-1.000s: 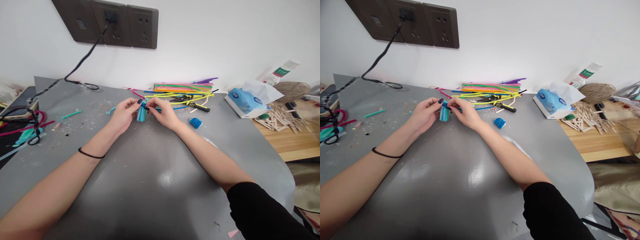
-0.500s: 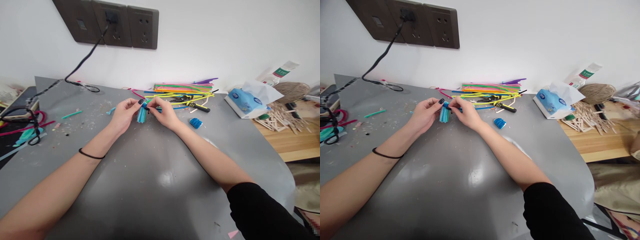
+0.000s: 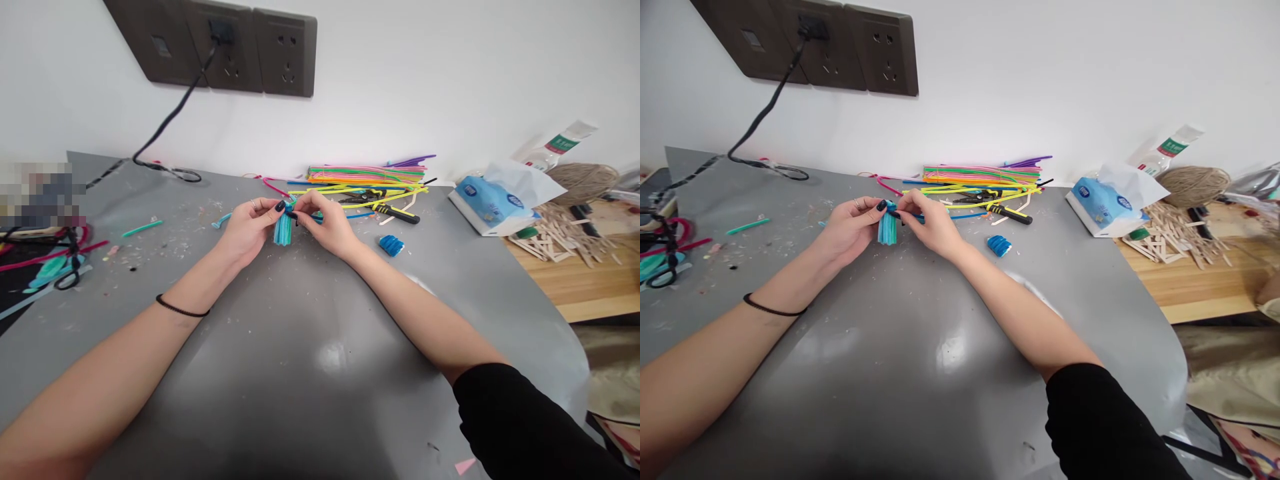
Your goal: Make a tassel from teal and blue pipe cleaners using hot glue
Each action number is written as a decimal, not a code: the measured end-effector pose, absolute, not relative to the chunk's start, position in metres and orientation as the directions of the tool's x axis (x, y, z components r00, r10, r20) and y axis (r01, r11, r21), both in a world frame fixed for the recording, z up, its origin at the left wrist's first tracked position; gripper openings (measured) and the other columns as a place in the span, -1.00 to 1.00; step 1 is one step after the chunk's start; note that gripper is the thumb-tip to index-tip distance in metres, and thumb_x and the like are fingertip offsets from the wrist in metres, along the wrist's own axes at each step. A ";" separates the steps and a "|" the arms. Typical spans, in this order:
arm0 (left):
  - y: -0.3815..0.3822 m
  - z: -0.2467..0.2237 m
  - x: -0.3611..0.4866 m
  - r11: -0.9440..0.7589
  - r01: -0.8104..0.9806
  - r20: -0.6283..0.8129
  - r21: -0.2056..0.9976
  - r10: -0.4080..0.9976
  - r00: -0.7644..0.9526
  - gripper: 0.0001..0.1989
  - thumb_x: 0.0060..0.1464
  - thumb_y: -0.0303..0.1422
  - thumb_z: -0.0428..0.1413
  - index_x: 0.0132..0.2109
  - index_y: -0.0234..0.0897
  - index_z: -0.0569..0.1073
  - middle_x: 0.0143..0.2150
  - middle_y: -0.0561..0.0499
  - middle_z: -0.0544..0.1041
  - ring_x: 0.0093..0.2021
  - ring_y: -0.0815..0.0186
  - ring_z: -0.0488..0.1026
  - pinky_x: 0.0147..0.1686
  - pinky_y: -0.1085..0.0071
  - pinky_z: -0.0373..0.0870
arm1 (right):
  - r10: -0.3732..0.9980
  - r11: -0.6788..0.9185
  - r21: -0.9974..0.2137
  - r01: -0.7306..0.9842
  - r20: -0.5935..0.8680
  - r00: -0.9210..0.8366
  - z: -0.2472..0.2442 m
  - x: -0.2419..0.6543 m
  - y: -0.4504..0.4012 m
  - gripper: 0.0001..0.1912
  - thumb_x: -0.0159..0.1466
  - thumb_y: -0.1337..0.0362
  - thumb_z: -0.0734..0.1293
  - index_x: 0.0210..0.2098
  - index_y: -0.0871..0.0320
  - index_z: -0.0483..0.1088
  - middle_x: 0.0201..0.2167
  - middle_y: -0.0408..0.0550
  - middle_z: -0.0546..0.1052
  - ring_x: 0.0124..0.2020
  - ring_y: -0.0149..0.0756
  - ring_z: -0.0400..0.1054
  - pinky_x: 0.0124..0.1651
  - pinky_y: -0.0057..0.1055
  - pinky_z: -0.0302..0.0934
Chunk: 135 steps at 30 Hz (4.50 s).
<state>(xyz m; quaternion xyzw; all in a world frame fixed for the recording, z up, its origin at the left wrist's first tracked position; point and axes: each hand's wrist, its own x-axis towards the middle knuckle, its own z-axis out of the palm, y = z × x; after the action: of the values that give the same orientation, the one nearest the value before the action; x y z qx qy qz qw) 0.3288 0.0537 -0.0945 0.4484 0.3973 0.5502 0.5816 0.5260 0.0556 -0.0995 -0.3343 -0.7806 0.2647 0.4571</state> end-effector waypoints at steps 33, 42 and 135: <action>0.051 -0.085 0.325 0.203 -0.292 -0.112 0.934 0.947 0.301 -0.48 -0.48 -0.10 0.70 -0.46 -0.25 0.64 -0.46 0.02 0.54 -0.47 0.38 0.35 -0.48 0.41 0.22 | 0.755 0.633 -0.739 0.232 0.521 -0.398 -0.102 0.530 0.058 -0.94 0.45 0.30 0.31 -0.20 0.07 0.36 -0.26 -0.09 0.60 -0.22 -0.24 0.50 -0.04 -0.25 0.47; 0.048 -0.089 0.330 0.098 -0.304 -0.030 0.948 0.974 0.222 -0.48 -0.36 -0.05 0.68 -0.39 -0.22 0.63 -0.41 0.02 0.58 -0.44 0.35 0.40 -0.45 0.38 0.31 | 0.774 0.613 -0.757 0.226 0.515 -0.369 -0.100 0.529 0.058 -0.92 0.45 0.29 0.32 -0.22 0.06 0.35 -0.28 -0.11 0.57 -0.24 -0.26 0.47 -0.03 -0.27 0.45; 0.045 -0.083 0.327 -0.035 -0.206 0.078 0.978 0.975 0.206 -0.63 -0.10 -0.17 0.55 -0.12 -0.19 0.81 0.00 -0.16 0.78 0.13 -0.04 0.63 0.19 0.08 0.49 | 0.809 0.576 -0.775 0.260 0.495 -0.316 -0.100 0.526 0.059 -0.87 0.43 0.19 0.34 -0.20 0.11 0.45 -0.17 -0.02 0.63 -0.13 -0.23 0.49 0.06 -0.25 0.44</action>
<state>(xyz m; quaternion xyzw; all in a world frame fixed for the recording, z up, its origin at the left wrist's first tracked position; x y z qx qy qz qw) 0.3267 0.0452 -0.0834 0.5117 0.3759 0.5056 0.5842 0.5256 0.0586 -0.1000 -0.3535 -0.7558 0.2950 0.4657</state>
